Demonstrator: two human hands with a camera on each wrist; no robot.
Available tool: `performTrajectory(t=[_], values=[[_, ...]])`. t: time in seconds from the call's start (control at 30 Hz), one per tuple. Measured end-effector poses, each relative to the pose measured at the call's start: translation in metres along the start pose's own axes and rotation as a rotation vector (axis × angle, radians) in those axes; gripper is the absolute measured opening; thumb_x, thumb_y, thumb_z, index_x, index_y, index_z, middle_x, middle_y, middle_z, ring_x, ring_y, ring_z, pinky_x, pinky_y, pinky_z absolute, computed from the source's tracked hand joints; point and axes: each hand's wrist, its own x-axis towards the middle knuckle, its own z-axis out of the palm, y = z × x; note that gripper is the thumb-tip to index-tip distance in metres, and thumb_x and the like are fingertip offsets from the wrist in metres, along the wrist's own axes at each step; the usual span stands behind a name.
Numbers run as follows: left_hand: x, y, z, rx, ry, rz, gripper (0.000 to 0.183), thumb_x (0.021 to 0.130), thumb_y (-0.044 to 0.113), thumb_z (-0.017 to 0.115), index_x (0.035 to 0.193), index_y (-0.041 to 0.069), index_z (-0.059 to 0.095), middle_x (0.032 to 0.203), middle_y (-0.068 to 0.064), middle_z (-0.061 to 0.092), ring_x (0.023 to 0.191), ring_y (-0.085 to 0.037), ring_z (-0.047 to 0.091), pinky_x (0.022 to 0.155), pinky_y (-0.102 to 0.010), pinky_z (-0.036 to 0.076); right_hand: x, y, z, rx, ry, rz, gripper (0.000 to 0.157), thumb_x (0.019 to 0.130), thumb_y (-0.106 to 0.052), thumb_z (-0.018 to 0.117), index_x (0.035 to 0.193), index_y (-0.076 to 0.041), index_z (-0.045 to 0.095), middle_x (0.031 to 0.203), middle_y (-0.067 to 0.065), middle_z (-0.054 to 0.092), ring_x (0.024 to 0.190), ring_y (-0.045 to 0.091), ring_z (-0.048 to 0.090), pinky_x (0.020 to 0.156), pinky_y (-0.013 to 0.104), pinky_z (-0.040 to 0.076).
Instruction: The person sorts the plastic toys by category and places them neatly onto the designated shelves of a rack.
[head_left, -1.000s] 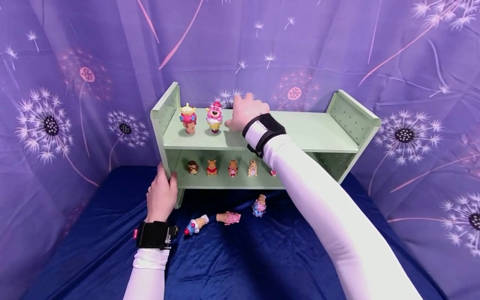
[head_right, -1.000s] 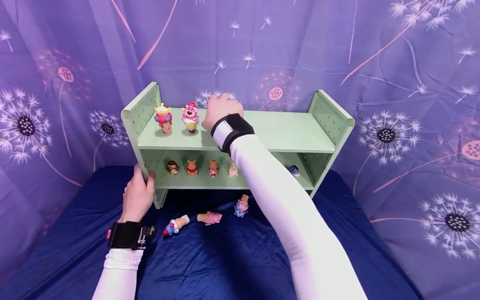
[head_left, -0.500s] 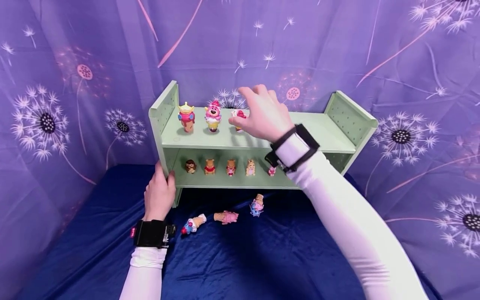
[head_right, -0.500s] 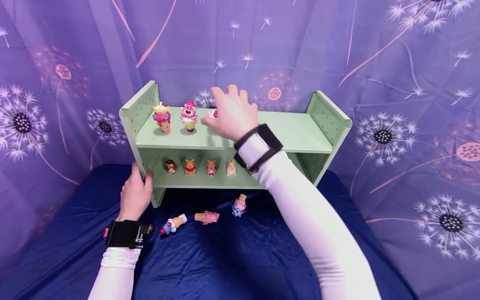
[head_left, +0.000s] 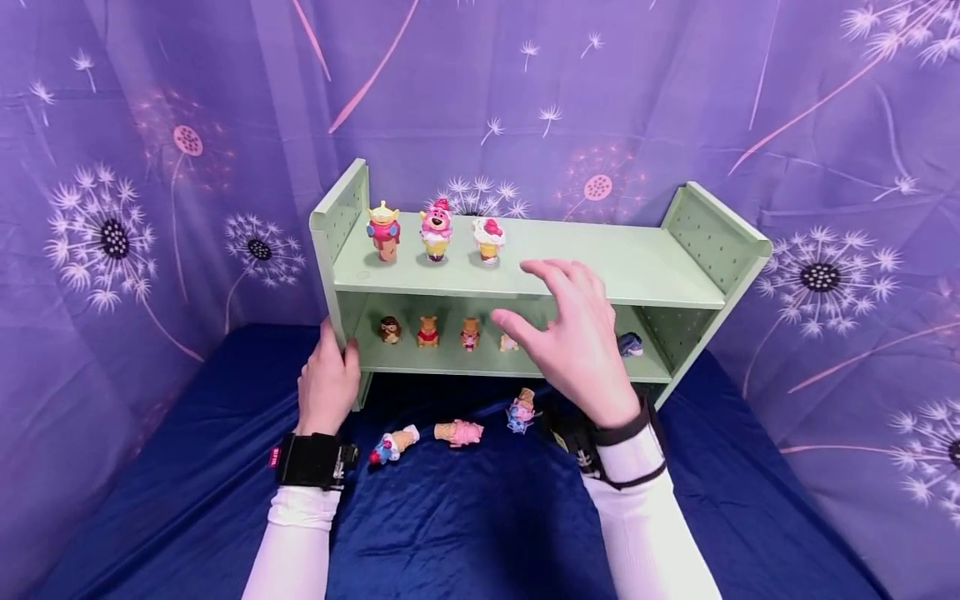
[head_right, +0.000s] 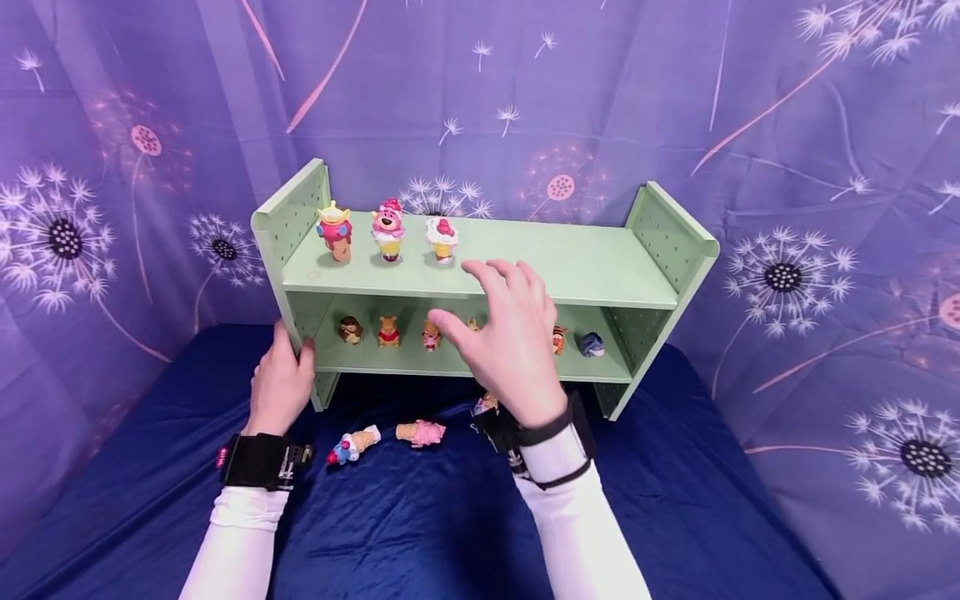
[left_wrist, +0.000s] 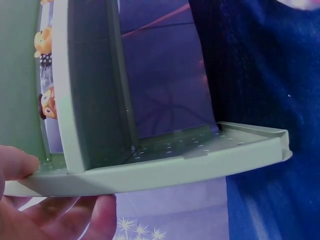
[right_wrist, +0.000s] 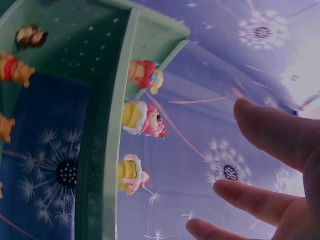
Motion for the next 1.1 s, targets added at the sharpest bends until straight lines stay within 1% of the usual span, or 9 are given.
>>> performTrajectory(t=[0.2, 0.37, 0.43, 0.53, 0.63, 0.77, 0.87, 0.97, 1.1], values=[[0.000, 0.002, 0.001, 0.020, 0.008, -0.008, 0.043, 0.090, 0.031, 0.041, 0.130, 0.014, 0.033, 0.102, -0.021, 0.057, 0.080, -0.046, 0.054, 0.057, -0.057, 0.034, -0.027, 0.007, 0.002, 0.120, 0.015, -0.105, 0.051, 0.075, -0.041, 0.066, 0.118, -0.017, 0.054, 0.114, -0.003, 0.051, 0.112, 0.019, 0.036, 0.089, 0.038, 0.027], [-0.002, 0.002, 0.003, 0.023, 0.003, -0.015, 0.045, 0.089, 0.029, 0.042, 0.131, 0.016, 0.032, 0.103, -0.020, 0.056, 0.081, -0.045, 0.054, 0.057, -0.056, 0.034, -0.043, 0.018, 0.012, 0.179, -0.005, -0.139, 0.048, 0.076, -0.035, 0.067, 0.118, -0.019, 0.053, 0.112, -0.007, 0.052, 0.107, 0.014, 0.041, 0.087, 0.034, 0.029], [-0.003, 0.001, 0.003, 0.028, 0.006, -0.018, 0.045, 0.089, 0.029, 0.042, 0.131, 0.016, 0.032, 0.102, -0.019, 0.057, 0.080, -0.044, 0.055, 0.057, -0.055, 0.035, -0.048, 0.023, 0.017, 0.191, -0.044, -0.134, 0.048, 0.077, -0.036, 0.065, 0.120, -0.020, 0.052, 0.114, -0.009, 0.051, 0.110, 0.013, 0.041, 0.088, 0.033, 0.030], [-0.002, 0.000, 0.003, 0.027, 0.009, -0.010, 0.044, 0.089, 0.028, 0.042, 0.131, 0.017, 0.032, 0.102, -0.018, 0.057, 0.080, -0.043, 0.055, 0.056, -0.054, 0.035, -0.054, 0.030, 0.024, 0.199, -0.107, -0.133, 0.047, 0.079, -0.038, 0.062, 0.122, -0.023, 0.050, 0.118, -0.009, 0.049, 0.116, 0.011, 0.038, 0.094, 0.032, 0.027], [-0.002, 0.000, 0.002, 0.020, 0.008, 0.002, 0.043, 0.089, 0.027, 0.043, 0.130, 0.017, 0.033, 0.103, -0.017, 0.057, 0.080, -0.043, 0.055, 0.056, -0.054, 0.035, -0.056, 0.036, 0.026, 0.222, -0.174, -0.147, 0.046, 0.080, -0.038, 0.061, 0.123, -0.025, 0.049, 0.118, -0.008, 0.050, 0.114, 0.009, 0.041, 0.093, 0.031, 0.030], [-0.001, 0.001, 0.001, 0.011, 0.018, 0.009, 0.042, 0.089, 0.027, 0.044, 0.128, 0.018, 0.034, 0.103, -0.016, 0.057, 0.080, -0.043, 0.055, 0.057, -0.055, 0.035, -0.059, 0.044, 0.026, 0.237, -0.268, -0.135, 0.046, 0.081, -0.039, 0.060, 0.123, -0.024, 0.049, 0.115, -0.009, 0.052, 0.106, 0.006, 0.047, 0.084, 0.030, 0.038], [0.000, 0.001, 0.000, 0.010, 0.026, 0.013, 0.041, 0.089, 0.027, 0.044, 0.128, 0.017, 0.034, 0.102, -0.017, 0.057, 0.080, -0.044, 0.055, 0.057, -0.055, 0.035, -0.059, 0.050, 0.031, 0.204, -0.338, -0.110, 0.044, 0.080, -0.040, 0.060, 0.121, -0.026, 0.050, 0.109, -0.013, 0.054, 0.095, 0.002, 0.051, 0.076, 0.028, 0.041], [0.000, 0.000, 0.000, 0.010, 0.023, 0.011, 0.041, 0.090, 0.027, 0.043, 0.129, 0.017, 0.034, 0.103, -0.017, 0.057, 0.080, -0.044, 0.055, 0.056, -0.054, 0.035, -0.057, 0.056, 0.041, 0.201, -0.399, -0.075, 0.039, 0.080, -0.037, 0.061, 0.117, -0.028, 0.052, 0.103, -0.016, 0.055, 0.082, 0.000, 0.053, 0.068, 0.025, 0.043], [-0.001, 0.001, 0.002, 0.004, 0.010, 0.013, 0.041, 0.090, 0.028, 0.042, 0.128, 0.016, 0.034, 0.103, -0.017, 0.057, 0.080, -0.043, 0.055, 0.056, -0.054, 0.035, -0.055, 0.069, 0.059, 0.179, -0.447, -0.014, 0.035, 0.079, -0.032, 0.064, 0.113, -0.024, 0.057, 0.098, -0.015, 0.057, 0.077, 0.002, 0.056, 0.064, 0.023, 0.044]])
